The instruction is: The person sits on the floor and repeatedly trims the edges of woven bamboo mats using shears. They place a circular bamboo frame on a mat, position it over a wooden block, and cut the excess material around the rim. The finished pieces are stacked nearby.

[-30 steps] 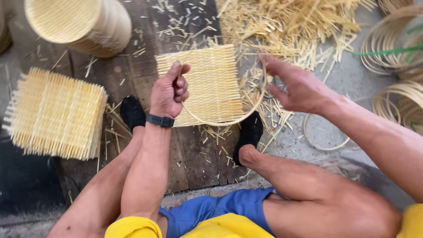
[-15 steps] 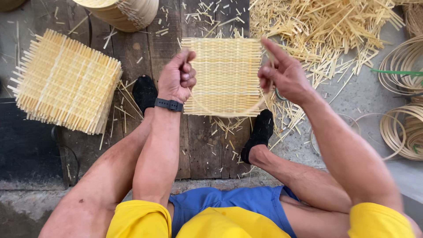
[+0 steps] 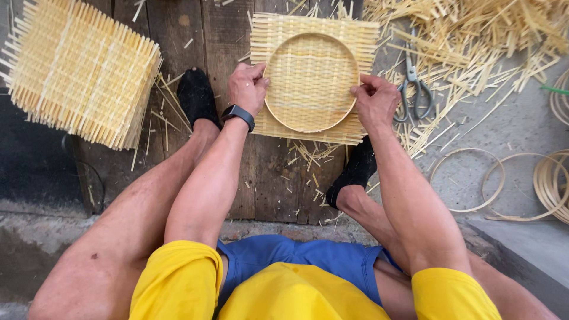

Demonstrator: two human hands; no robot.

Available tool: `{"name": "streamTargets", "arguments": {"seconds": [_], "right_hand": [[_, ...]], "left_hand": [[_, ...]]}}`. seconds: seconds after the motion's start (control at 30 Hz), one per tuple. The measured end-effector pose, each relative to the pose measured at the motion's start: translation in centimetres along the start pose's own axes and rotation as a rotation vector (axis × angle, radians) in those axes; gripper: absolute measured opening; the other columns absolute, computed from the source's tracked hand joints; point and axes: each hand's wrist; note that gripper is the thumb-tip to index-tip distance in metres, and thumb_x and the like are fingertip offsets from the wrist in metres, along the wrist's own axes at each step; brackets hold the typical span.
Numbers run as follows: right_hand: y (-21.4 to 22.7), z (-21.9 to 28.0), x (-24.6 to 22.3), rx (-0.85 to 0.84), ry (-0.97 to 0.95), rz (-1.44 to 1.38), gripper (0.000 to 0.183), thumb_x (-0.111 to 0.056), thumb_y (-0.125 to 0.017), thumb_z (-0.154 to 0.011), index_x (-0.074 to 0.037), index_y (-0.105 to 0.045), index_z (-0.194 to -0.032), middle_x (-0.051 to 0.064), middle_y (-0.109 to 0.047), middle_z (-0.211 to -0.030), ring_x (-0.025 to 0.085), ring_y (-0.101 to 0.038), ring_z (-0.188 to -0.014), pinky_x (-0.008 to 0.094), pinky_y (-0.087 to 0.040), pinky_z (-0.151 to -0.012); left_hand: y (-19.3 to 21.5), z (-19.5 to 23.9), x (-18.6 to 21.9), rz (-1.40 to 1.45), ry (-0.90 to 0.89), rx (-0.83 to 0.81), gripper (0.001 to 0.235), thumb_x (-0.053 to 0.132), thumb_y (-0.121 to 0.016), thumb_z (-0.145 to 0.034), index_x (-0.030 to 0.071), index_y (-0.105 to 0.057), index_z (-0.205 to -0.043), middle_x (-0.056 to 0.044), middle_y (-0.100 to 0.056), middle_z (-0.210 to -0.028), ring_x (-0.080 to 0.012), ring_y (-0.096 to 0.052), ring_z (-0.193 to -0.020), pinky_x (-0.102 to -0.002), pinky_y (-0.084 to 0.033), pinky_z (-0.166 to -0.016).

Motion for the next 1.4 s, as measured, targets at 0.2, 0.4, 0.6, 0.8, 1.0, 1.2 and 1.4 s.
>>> {"name": "streamTargets", "arguments": {"seconds": [0.2,0.4,0.6,0.8,1.0,1.2,1.4], "right_hand": [[0.3,-0.1,0.2,0.020,-0.056,0.025,0.018,-0.012,-0.084,-0.085,-0.006,-0.081,-0.102,0.005,-0.078,-0.083,0.012,-0.073,-0.072,0.027,-0.058,-0.072],[1.1,0.8,-1.1,-0.029,-0.051,-0.044,0.027,-0.008,-0.082,-0.079,-0.008,-0.081,-0.107,0.008,-0.079,-0.087,0.015,-0.074,-0.075,0.027,-0.059,-0.074],[0.4,0.5,-0.5,-0.017,-0.079,-0.001,0.028,-0.008,-0.083,-0.080,-0.010,-0.081,-0.108,0.009,-0.080,-0.094,0.014,-0.076,-0.080,0.027,-0.060,-0.078],[0.9,-0.6,-0.1,-0.053,0.034,0.045,0.027,-0.005,-0.088,-0.079,-0.004,-0.080,-0.105,0.013,-0.078,-0.091,0.017,-0.075,-0.078,0.029,-0.059,-0.076],[0.7,-2.0,1.6,-0.246,-0.228,-0.286,0.028,-0.001,-0.083,-0.078,0.001,-0.077,-0.106,0.009,-0.079,-0.089,0.012,-0.078,-0.075,0.027,-0.062,-0.069],[2.2,-2.8,-1.6,-0.315,-0.185,-0.132,0.031,-0.008,-0.089,-0.076,0.003,-0.080,-0.104,0.012,-0.079,-0.089,0.019,-0.074,-0.074,0.029,-0.062,-0.065],[-2.2,3.0,-8.8,-0.387,0.595,0.596,0.129,-0.052,-0.095,-0.058,0.008,-0.028,-0.151,0.037,-0.030,-0.152,0.050,-0.025,-0.143,0.058,-0.016,-0.118]], "left_hand": [[0.6,0.1,0.2,-0.114,-0.072,-0.021,0.039,0.007,-0.081,-0.081,0.016,-0.078,-0.119,-0.017,-0.073,-0.088,-0.0324,-0.070,-0.081,-0.042,-0.055,-0.075],[1.1,-0.6,1.2,-0.055,0.008,-0.099,0.040,0.004,-0.079,-0.084,0.018,-0.076,-0.121,-0.015,-0.076,-0.092,-0.0238,-0.075,-0.079,-0.036,-0.058,-0.073],[1.1,-1.3,0.1,0.185,0.230,-0.121,0.029,0.000,-0.084,-0.078,0.003,-0.076,-0.106,-0.009,-0.079,-0.082,-0.0111,-0.076,-0.071,-0.027,-0.062,-0.065],[-0.2,-2.5,-2.0,0.284,0.297,-0.114,0.020,0.002,-0.089,-0.074,0.001,-0.079,-0.092,-0.006,-0.077,-0.075,-0.0107,-0.071,-0.064,-0.028,-0.060,-0.058],[-1.2,-1.7,-3.1,0.328,0.284,-0.072,0.022,0.004,-0.091,-0.071,0.002,-0.078,-0.089,-0.004,-0.076,-0.075,-0.0096,-0.071,-0.066,-0.025,-0.059,-0.062],[1.0,-2.3,0.2,0.087,0.260,-0.174,0.024,0.010,-0.090,-0.071,0.005,-0.078,-0.091,-0.007,-0.074,-0.089,-0.0172,-0.069,-0.083,-0.033,-0.057,-0.078],[-1.5,-7.6,4.6,-0.274,-0.319,-0.301,0.047,0.043,-0.078,-0.092,0.015,-0.068,-0.128,-0.013,-0.059,-0.139,-0.0312,-0.050,-0.133,-0.050,-0.041,-0.112]]}}
Point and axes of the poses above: each hand's wrist, its own z-axis away from the middle knuckle, its own y-axis out of the back of the hand, x = y × z
